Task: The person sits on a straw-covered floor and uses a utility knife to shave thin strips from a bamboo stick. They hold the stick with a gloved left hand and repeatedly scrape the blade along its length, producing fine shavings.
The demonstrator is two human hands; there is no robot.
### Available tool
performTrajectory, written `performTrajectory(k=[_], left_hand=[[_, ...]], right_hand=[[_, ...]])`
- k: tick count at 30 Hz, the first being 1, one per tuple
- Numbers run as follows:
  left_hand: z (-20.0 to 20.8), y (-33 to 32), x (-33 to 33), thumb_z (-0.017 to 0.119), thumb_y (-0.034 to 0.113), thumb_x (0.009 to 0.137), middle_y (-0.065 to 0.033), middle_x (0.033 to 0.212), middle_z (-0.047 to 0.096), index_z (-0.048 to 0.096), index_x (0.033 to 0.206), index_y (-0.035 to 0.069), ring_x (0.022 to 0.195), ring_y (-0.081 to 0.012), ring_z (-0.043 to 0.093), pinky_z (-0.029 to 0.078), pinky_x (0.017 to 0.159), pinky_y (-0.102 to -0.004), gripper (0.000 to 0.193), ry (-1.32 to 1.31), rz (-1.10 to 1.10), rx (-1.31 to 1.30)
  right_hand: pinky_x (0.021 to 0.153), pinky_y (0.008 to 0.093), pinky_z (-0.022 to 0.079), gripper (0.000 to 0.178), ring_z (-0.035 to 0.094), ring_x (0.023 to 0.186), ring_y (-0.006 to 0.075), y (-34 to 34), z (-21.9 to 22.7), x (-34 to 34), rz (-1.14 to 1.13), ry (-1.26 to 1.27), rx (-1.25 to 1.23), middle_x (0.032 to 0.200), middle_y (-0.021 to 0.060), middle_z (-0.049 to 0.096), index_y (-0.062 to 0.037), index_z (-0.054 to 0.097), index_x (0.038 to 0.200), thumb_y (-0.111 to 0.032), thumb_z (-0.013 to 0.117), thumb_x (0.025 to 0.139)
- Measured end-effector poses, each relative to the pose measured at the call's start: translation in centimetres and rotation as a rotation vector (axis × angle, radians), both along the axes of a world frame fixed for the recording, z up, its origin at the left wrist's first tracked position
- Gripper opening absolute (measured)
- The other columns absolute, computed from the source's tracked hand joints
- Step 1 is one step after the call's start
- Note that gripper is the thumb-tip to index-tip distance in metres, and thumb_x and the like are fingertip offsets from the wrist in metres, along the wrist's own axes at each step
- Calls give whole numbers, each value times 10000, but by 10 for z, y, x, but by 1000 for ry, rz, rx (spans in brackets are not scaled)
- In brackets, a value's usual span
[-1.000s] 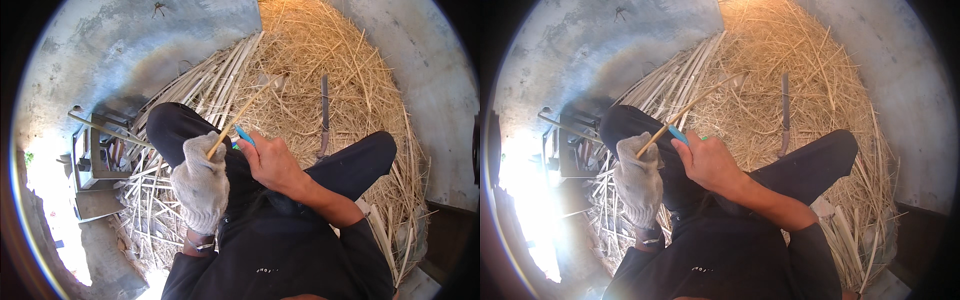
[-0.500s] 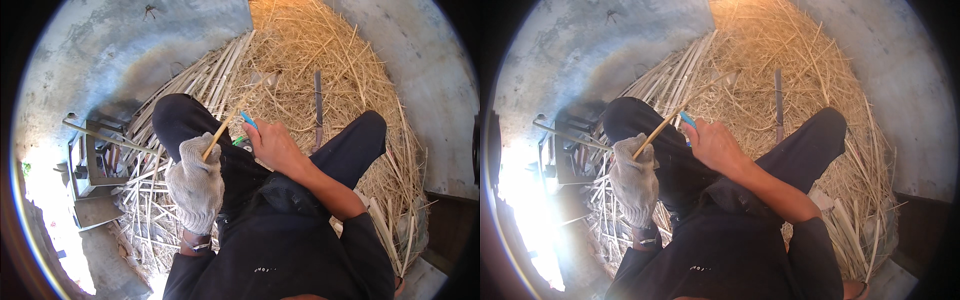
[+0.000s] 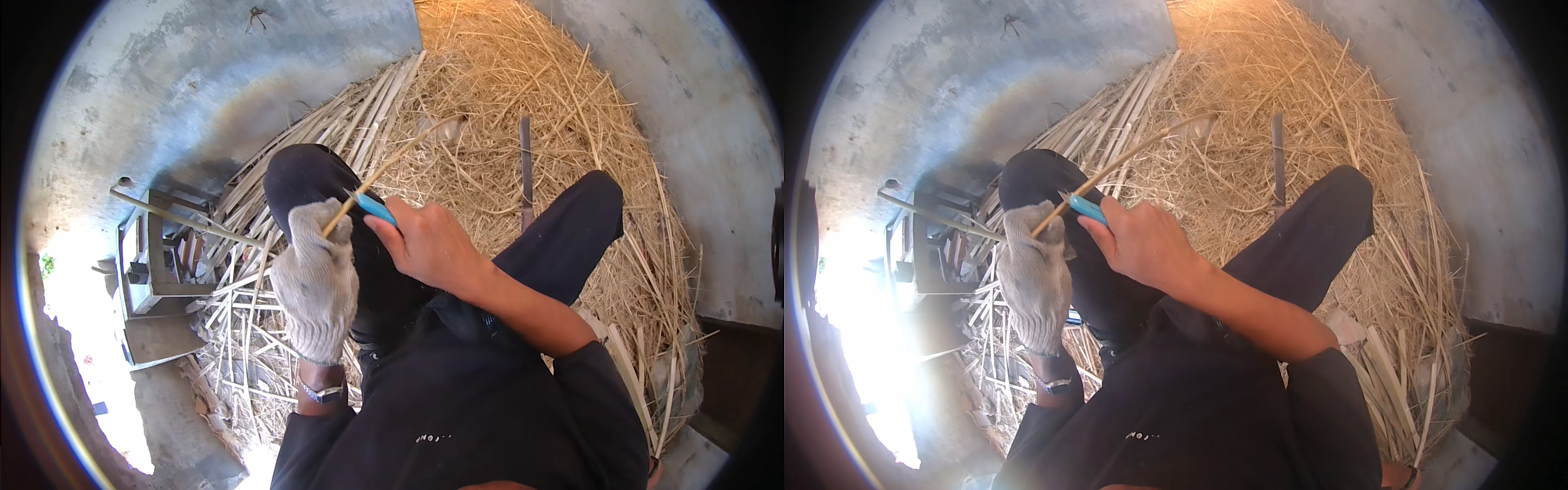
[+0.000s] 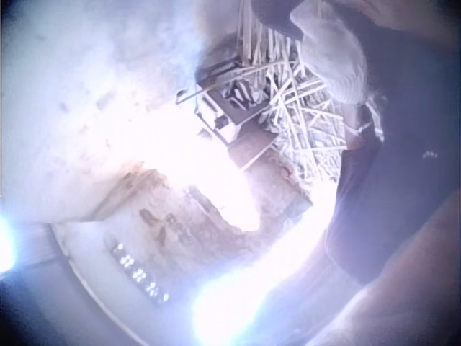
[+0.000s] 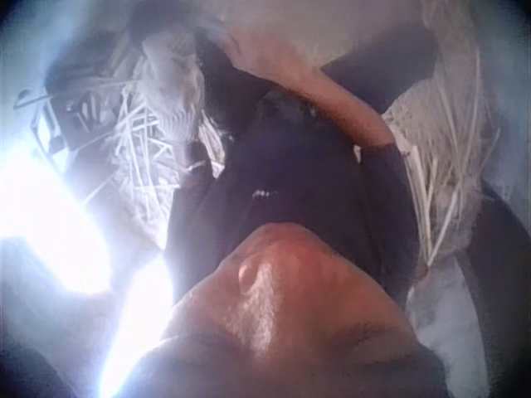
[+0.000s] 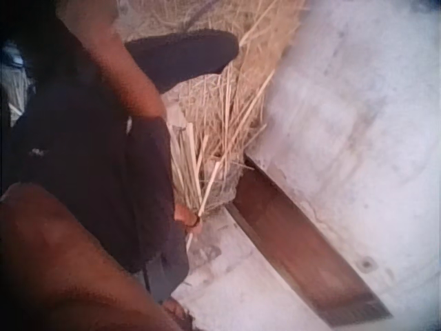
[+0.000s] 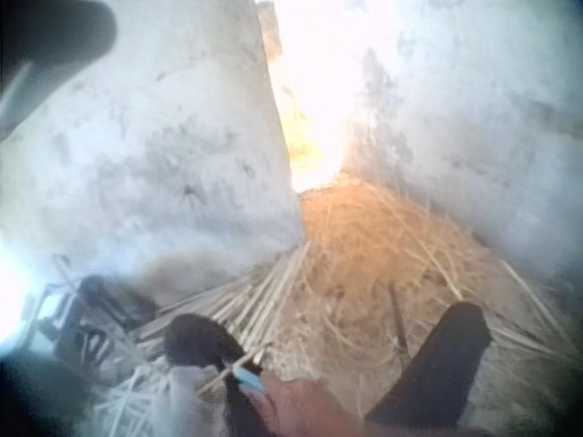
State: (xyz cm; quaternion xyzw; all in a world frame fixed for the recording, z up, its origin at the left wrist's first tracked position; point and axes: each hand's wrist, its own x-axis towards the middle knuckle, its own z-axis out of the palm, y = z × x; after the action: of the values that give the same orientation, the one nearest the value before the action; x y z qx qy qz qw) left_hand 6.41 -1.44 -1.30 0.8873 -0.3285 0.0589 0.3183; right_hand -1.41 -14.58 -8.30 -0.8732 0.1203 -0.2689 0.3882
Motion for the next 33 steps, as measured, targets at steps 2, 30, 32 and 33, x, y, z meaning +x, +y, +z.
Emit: performTrajectory(k=[2, 30, 32, 33], left_hand=[[4, 3, 4, 632, 134, 990, -102, 780, 685, 593, 1138, 41, 650, -188, 687, 534, 604, -323, 179, 56, 30, 15], [-1, -23, -20, 572, 128, 1021, -66, 720, 643, 579, 1111, 43, 604, -126, 632, 504, 572, -294, 124, -28, -104, -96], [-1, -23, -19, 572, 127, 1021, -66, 720, 642, 579, 1111, 43, 603, -125, 631, 503, 571, -294, 123, -26, -93, -99], [1, -22, -17, 572, 127, 1021, -65, 720, 642, 579, 1112, 44, 602, -125, 631, 503, 570, -294, 123, -28, -81, -96]], right_hand=[[485, 511, 452, 324, 575, 503, 445, 5, -6, 8, -19, 53, -28, 552, 226, 554, -1, 582, 854, -288, 596, 1005], [471, 481, 410, 280, 576, 513, 433, 1, 22, -26, -3, 8, 255, 562, 225, 537, 14, 555, 878, -229, 598, 1011], [468, 476, 417, 284, 583, 511, 423, 0, 16, -20, 3, -5, 266, 565, 221, 545, 11, 558, 873, -234, 615, 1003], [468, 473, 419, 284, 584, 510, 422, 0, 17, -15, 6, 11, 239, 570, 219, 550, 12, 557, 875, -235, 616, 1002]])
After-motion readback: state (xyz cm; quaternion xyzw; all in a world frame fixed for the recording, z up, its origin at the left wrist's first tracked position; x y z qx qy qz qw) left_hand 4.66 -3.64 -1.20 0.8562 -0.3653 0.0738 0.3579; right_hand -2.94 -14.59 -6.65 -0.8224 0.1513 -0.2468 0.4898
